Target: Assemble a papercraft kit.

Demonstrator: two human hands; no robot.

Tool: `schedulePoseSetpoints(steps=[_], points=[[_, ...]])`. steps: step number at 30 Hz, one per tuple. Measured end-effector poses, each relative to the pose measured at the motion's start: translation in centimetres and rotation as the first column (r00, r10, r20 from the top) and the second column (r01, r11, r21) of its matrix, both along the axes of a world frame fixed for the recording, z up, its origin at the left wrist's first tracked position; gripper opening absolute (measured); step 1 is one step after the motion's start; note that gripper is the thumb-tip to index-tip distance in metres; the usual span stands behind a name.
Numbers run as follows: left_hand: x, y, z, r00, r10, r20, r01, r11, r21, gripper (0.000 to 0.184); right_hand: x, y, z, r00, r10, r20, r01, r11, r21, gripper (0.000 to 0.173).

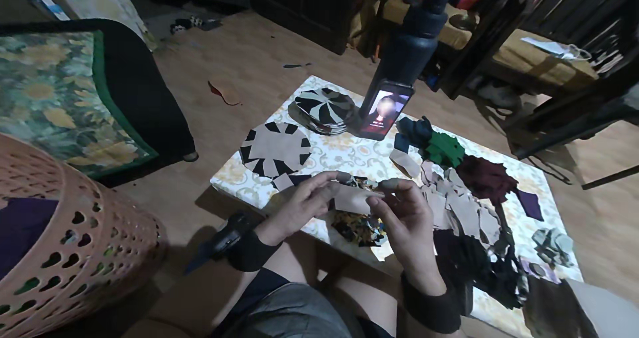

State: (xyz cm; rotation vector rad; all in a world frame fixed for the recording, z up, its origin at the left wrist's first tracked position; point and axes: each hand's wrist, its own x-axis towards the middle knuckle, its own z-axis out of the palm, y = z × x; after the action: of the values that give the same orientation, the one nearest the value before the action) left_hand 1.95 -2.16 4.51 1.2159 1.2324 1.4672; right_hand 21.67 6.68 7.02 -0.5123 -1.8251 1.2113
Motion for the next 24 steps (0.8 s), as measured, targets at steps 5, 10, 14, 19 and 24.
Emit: schedulePoseSetpoints(steps=[5, 10, 14, 19, 24], points=[[-0.2, 0.5, -0.3, 0.876, 0.204, -0.437, -0.202, 0.978, 0.051, 0.034, -0.9, 0.9, -2.5, 0.970, -0.079, 0.231, 0.065, 0.996, 0.069, 0.023], [-0.3, 1.0, -1.8, 0.624, 0.114, -0.773, -0.201, 0.979, -0.018, 0.034, -1.7, 1.2, -4.4, 0.913, -0.132, 0.385, 0.083, 0.987, 0.141, 0.021], [-0.5, 1.1, -2.4, 0.519, 0.142, -0.843, -0.246, 0.969, 0.012, 0.030, -1.9, 1.4, -4.9, 0.890, -0.151, 0.431, 0.089, 0.983, 0.161, 0.019], [-1.0, 0.6, -3.2, 0.559, 0.367, -0.743, -0.316, 0.924, 0.218, 0.023, -1.8, 1.4, -4.7, 0.889, -0.154, 0.432, 0.100, 0.984, 0.146, 0.018], [-1.0, -0.2, -4.5, 0.484, 0.269, -0.833, -0.210, 0.960, 0.188, 0.027, -1.7, 1.2, -4.9, 0.887, -0.179, 0.425, 0.120, 0.980, 0.161, 0.018]])
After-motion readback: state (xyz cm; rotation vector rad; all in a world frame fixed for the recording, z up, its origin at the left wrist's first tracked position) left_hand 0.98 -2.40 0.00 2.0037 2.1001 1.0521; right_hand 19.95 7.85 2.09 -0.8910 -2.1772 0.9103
